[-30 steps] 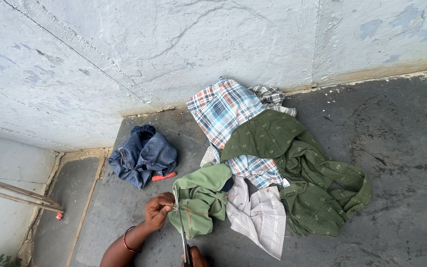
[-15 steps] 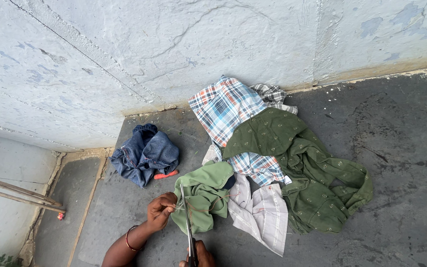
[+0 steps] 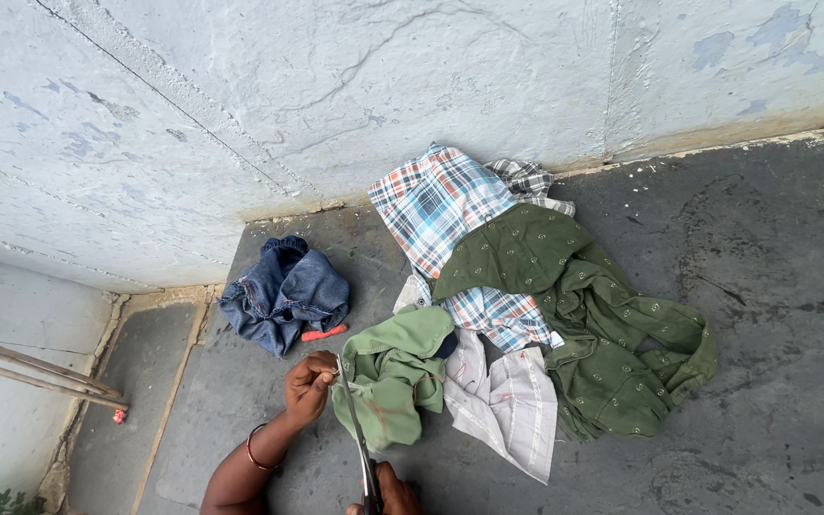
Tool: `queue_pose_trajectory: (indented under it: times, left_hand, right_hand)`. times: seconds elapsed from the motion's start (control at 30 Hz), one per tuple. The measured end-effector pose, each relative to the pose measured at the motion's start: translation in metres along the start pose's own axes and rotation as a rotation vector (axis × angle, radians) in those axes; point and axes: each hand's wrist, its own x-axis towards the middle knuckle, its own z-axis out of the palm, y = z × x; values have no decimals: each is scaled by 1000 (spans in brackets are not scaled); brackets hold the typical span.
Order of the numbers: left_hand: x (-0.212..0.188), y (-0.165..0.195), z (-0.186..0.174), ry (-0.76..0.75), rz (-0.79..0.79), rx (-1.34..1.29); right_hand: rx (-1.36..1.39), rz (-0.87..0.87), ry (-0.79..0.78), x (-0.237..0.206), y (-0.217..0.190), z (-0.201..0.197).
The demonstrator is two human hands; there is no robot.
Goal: The person sits on an outdoor stair landing with clothes spread on the step, cuts loose thread from a green garment using scissors, and hand-sews the garment with a needle and thread, pulling stitches through the fabric.
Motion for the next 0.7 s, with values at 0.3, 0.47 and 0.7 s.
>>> queue_pose_trajectory:
  times: [0.3,0.47,0.7]
  left_hand:
    - [2,12,-5,-84,-221,-466]
    - [23,27,-18,-427,130,532]
    - [29,10,-23,-290,109,676]
  right_hand:
    - [68,48,21,6,-15,-2]
    - [81,53,25,8,-16,0]
    - [92,55,21,9,-9,6]
